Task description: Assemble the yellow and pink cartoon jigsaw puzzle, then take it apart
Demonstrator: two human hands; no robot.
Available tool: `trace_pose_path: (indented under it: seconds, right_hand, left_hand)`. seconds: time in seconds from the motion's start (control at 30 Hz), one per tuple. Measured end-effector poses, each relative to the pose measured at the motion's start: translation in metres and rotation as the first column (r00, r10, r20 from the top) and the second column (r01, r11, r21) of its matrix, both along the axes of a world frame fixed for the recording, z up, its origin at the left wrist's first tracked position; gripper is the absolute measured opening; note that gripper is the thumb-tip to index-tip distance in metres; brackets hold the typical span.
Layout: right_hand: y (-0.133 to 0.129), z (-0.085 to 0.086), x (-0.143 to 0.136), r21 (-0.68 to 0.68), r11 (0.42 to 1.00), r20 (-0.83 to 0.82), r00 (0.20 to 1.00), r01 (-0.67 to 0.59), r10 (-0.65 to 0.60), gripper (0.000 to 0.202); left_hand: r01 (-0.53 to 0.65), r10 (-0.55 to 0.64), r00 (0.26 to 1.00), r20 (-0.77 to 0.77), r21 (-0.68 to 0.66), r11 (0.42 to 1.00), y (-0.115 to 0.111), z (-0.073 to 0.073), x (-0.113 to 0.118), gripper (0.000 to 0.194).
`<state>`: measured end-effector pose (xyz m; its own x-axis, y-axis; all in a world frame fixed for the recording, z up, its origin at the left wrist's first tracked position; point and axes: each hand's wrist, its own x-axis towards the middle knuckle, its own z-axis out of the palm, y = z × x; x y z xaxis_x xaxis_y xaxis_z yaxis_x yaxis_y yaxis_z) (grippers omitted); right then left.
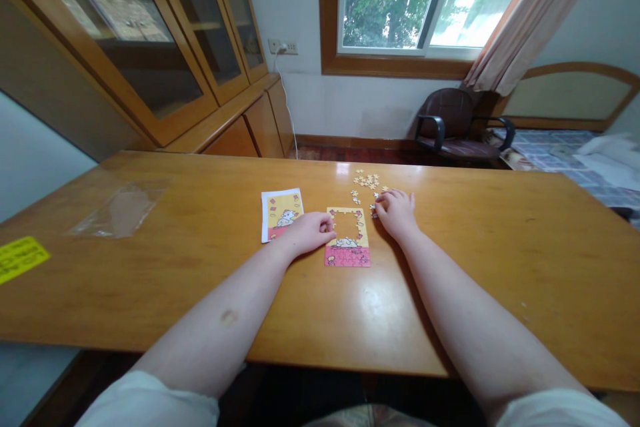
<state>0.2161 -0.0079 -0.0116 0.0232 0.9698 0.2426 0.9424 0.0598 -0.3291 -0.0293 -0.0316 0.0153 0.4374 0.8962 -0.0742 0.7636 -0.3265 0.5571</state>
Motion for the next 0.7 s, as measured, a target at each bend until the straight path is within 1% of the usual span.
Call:
trace_pose_path:
  seconds: [0.1,0.37,0.5,0.7]
  right_hand:
    - [-0.0002,0.0002,-0.0002,0.006,1.000,-0.013,1.000,0.018,-0.018,0.028]
    - [0.0013,0.0001,0.0000,-0.069,0.997,-0.017,0.999,-0.043,0.042,0.024]
    - [-0.0003,0.0012,-0.0005,-0.070,0.995,-0.016,0.997,-0.070,0.069,0.027]
    - [-0.0031,0.0065,0.0003,-0.072,0.996,0.045,0.998,-0.043,0.046,0.027]
  left_hand:
    - [-0.003,0.003,1.000,-0.009,-0.007,1.000,-0.0005,0.0016,0.0008,0.015]
    - [-0.007,0.007,1.000,-0.001,-0.003,1.000,0.0000,-0.0008,-0.0003,0.017]
    - [-0.003,0.003,1.000,0.003,-0.001,1.000,0.0001,-0.0016,-0.0007,0.017]
    - [-0.002,0.002,1.000,0.013,-0.001,1.000,0.0007,-0.0022,-0.0009,0.016]
